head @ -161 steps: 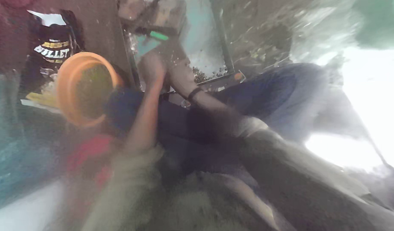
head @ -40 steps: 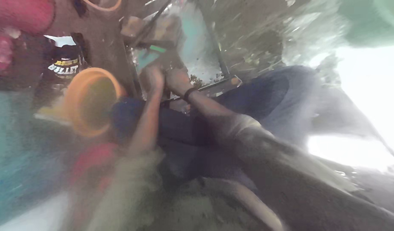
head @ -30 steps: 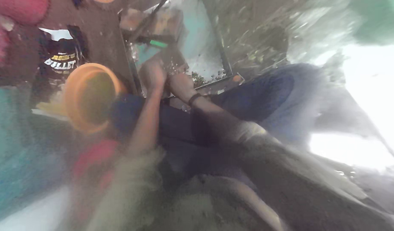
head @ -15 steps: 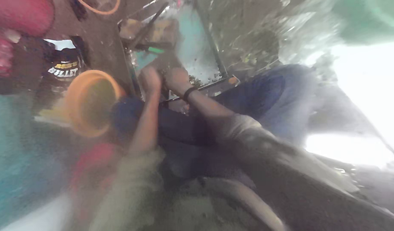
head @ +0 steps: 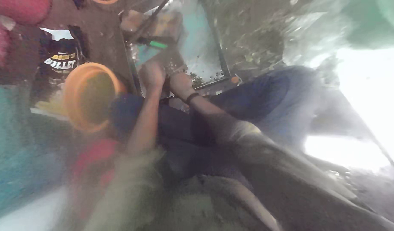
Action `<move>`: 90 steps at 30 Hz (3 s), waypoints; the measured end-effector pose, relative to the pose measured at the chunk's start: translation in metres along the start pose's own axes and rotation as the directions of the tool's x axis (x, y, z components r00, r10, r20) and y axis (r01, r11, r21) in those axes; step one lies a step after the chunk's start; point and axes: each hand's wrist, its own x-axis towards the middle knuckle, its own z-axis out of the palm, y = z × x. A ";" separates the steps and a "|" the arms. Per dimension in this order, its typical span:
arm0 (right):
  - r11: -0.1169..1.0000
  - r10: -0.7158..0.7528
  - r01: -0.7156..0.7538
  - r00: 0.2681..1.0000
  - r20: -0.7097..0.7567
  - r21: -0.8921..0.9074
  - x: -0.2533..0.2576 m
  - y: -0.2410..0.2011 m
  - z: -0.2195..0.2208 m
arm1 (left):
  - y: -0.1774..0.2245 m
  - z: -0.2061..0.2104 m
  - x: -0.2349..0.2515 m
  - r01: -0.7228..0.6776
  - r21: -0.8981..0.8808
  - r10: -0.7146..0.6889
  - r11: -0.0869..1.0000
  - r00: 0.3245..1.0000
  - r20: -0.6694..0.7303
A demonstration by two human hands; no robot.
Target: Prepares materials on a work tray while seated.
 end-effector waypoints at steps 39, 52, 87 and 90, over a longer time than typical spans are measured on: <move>0.996 0.037 -0.032 0.997 0.062 -0.082 -0.040 0.037 -0.024 | 0.006 -0.010 -0.009 -0.035 -0.038 0.035 0.999 0.999 -0.012; 0.997 -0.062 0.064 0.997 -0.037 0.037 -0.005 0.008 -0.020 | 0.000 -0.005 -0.003 0.022 -0.075 -0.026 0.997 0.999 -0.044; 0.998 -0.002 0.004 0.999 0.033 -0.070 -0.033 0.014 -0.003 | 0.003 -0.011 0.001 0.042 -0.005 -0.042 0.999 0.999 0.033; 0.998 -0.030 0.030 1.000 -0.008 -0.050 -0.032 0.015 -0.007 | 0.002 -0.007 0.000 0.025 0.022 -0.025 0.999 1.000 0.014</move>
